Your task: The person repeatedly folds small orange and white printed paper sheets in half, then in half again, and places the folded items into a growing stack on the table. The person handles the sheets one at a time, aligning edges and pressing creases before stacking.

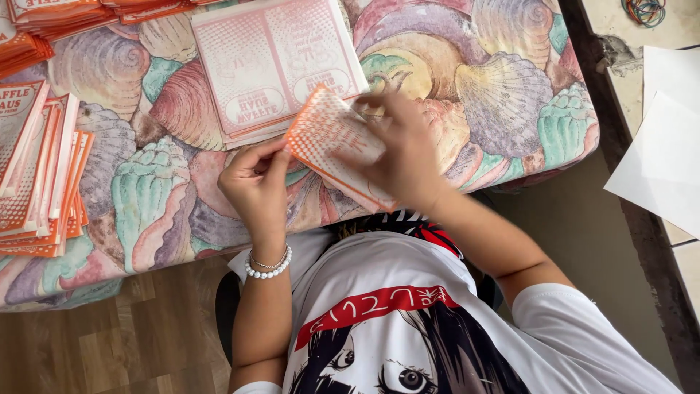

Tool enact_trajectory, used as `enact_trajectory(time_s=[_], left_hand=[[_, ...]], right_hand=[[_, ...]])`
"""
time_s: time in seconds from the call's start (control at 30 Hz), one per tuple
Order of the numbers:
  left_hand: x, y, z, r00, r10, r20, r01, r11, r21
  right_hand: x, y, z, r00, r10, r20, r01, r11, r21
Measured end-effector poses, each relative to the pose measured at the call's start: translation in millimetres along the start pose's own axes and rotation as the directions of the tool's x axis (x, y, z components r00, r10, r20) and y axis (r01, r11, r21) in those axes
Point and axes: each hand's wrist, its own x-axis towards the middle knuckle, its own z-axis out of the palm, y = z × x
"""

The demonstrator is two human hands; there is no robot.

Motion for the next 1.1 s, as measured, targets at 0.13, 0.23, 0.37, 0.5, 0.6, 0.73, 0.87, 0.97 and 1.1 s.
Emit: enact_trajectory(time_s=[0.13,0.23,0.37,0.5,0.6,0.73,0.87,0.97,1.1], left_hand=[[-8.6,-12.3,3.8,0.997,-0.075,-0.033,0.076,0.997,0.028],[-18.0,-16.8,-0.5,0.993,-0.107,-0.054,0.109,0.994,0.023],[-27.4,-8.8,-1.6,0.989,-0.145,-0.029,0.147,0.988,0.056],[-39.5,-0.3,-4.3,0.99,-0.141,0.018,0.139,0.985,0.104],[-54.1,15.5,-9.3,0.982,-0.181,0.061,0.17,0.973,0.155],[-60.4,7.1,-25.4,0.989,-0.098,0.106,0.073,0.972,0.224],[-39.9,8.5,-25.9,0.835,0.278,0.475,-0.452,0.839,0.304],[-24.9,-3.1,-21.4,0.658,0.318,0.682,-0.647,0.702,0.297],[-16.7,-17.2,-22.5,0.549,0.246,0.799,-0.719,0.627,0.301]], right_hand=[[-37.9,-36.1,42.9,0.988,-0.137,0.067,0.145,0.98,-0.133],[-48.1,-34.4,57.8,0.965,-0.259,0.031,0.259,0.94,-0.221],[-56.9,-16.0,58.4,0.95,-0.313,0.022,0.305,0.905,-0.297],[-59.0,-12.0,45.6,0.937,-0.347,0.034,0.341,0.891,-0.3],[-52.4,-14.3,24.5,0.922,-0.377,0.088,0.387,0.901,-0.194],[-47.9,-14.1,5.7,0.897,-0.407,0.171,0.422,0.905,-0.056],[-54.6,-8.1,6.7,0.88,-0.397,0.261,0.411,0.912,0.004],[-56.1,-4.1,7.1,0.879,-0.361,0.311,0.375,0.927,0.016],[-54.3,3.2,5.0,0.867,-0.334,0.37,0.326,0.942,0.087]])
